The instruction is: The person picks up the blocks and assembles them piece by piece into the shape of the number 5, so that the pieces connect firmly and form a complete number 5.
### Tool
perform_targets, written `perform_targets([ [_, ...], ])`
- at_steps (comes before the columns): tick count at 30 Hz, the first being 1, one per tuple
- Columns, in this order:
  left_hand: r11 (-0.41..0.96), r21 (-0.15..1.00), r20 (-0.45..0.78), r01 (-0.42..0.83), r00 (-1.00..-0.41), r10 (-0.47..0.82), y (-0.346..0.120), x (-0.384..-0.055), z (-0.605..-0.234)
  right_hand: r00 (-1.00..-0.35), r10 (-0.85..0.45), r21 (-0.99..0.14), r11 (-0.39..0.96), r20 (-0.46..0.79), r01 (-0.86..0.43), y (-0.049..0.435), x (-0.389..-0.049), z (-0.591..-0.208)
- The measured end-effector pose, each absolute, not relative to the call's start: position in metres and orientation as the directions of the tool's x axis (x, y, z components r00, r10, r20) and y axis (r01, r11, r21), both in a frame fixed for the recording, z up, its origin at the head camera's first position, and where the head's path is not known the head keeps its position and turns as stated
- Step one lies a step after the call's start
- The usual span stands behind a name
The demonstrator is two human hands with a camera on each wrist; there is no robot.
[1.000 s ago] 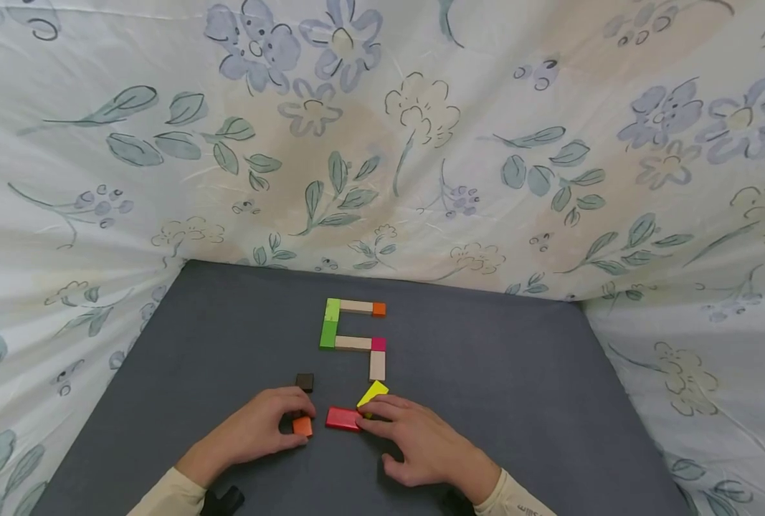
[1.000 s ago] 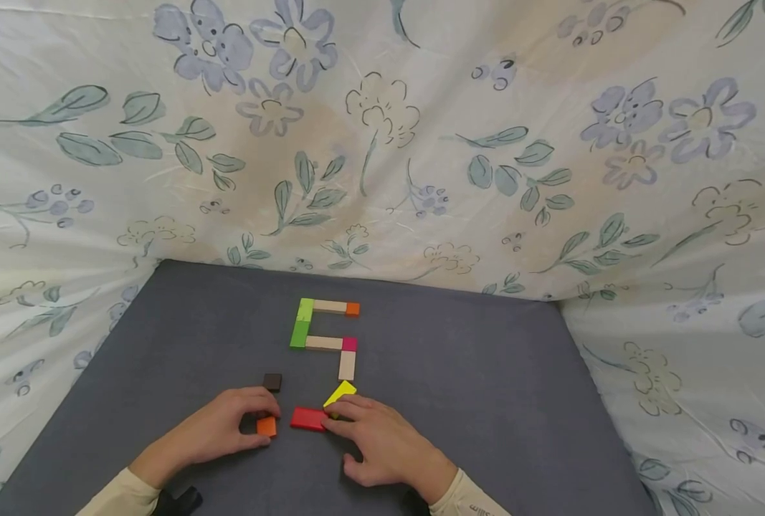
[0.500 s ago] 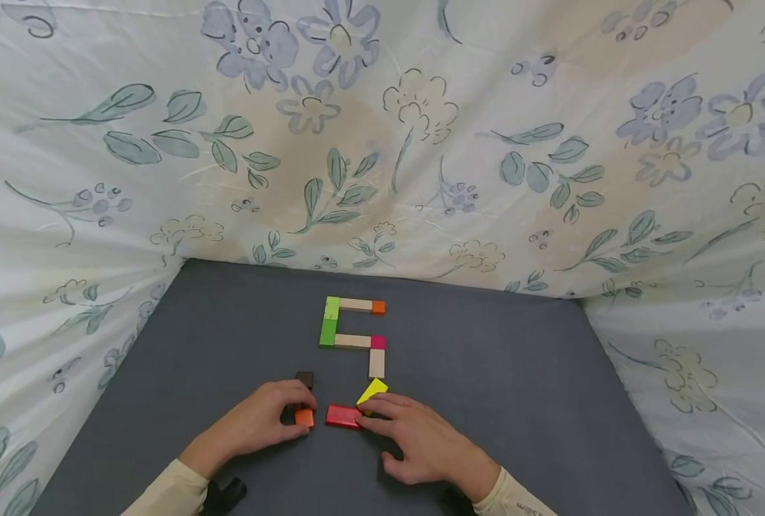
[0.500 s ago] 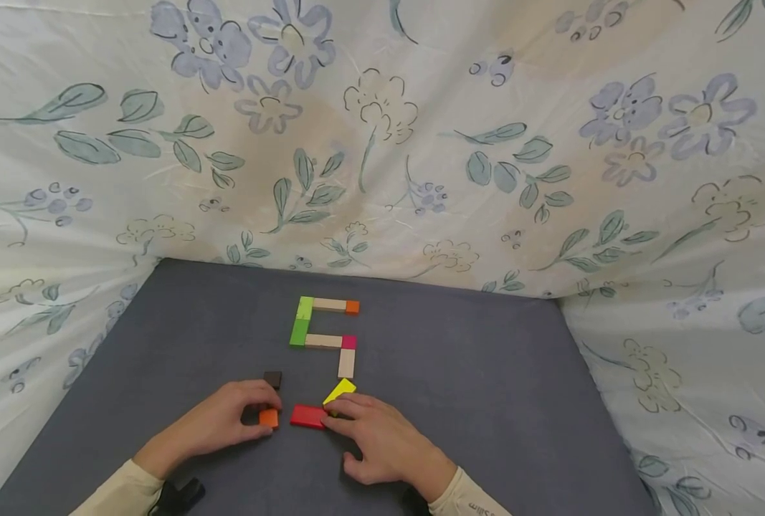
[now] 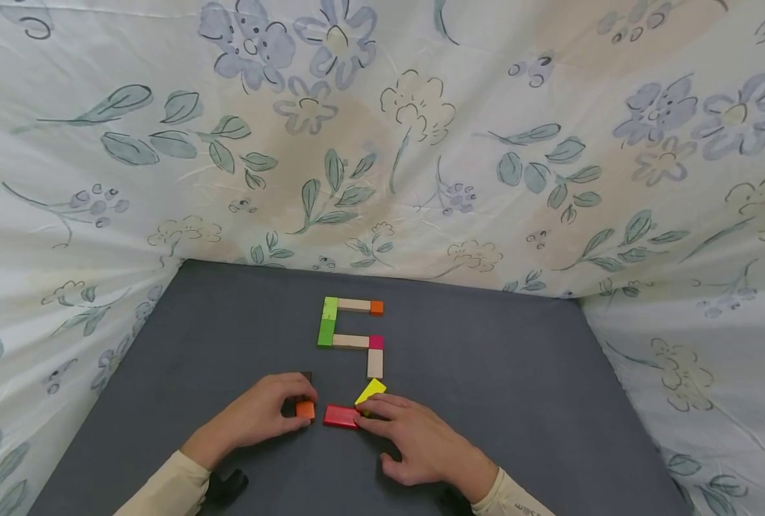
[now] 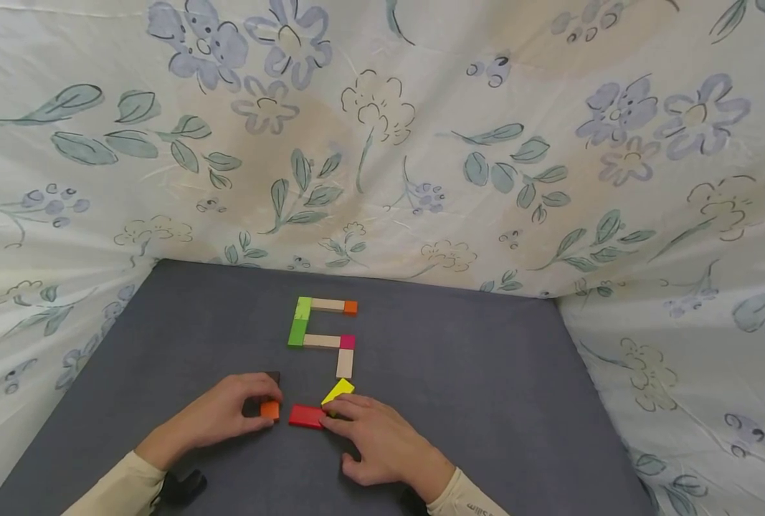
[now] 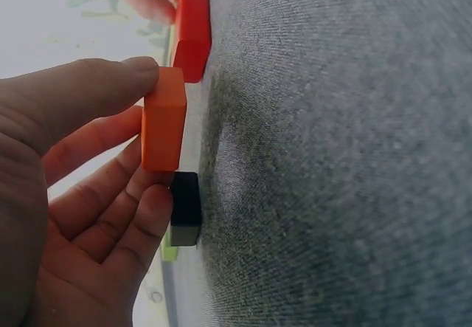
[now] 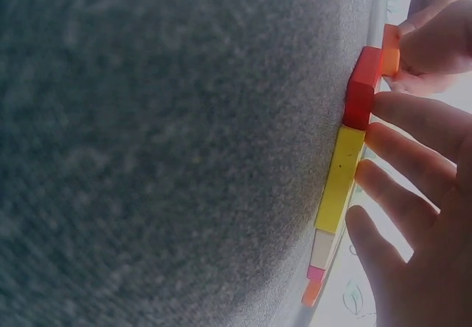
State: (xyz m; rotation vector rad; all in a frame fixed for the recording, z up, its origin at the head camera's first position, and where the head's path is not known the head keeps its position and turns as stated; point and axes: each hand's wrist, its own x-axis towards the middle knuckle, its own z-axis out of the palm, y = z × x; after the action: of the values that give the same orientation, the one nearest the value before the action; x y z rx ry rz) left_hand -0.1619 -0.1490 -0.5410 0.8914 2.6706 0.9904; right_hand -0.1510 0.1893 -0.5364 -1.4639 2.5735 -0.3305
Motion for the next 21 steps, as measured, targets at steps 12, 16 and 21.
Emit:
perform_targets([
  [12,0.619,0.604,0.051,0.502,-0.799,0.599,-0.141,-0.167,-0.540,-0.515,-0.855,-0.276,0.510,-0.060,-0.814,0.190,-0.150,-0.536],
  [16,0.637,0.568,0.065,0.520,-0.801,0.596,-0.138,-0.167,-0.542,-0.512,-0.857,-0.281,0.506,-0.056,-0.816,0.189,-0.149,-0.536],
  [21,0.659,0.521,0.090,0.542,-0.803,0.590,-0.136,-0.168,-0.542,-0.510,-0.859,-0.273,0.503,-0.052,-0.820,0.189,-0.149,-0.536],
])
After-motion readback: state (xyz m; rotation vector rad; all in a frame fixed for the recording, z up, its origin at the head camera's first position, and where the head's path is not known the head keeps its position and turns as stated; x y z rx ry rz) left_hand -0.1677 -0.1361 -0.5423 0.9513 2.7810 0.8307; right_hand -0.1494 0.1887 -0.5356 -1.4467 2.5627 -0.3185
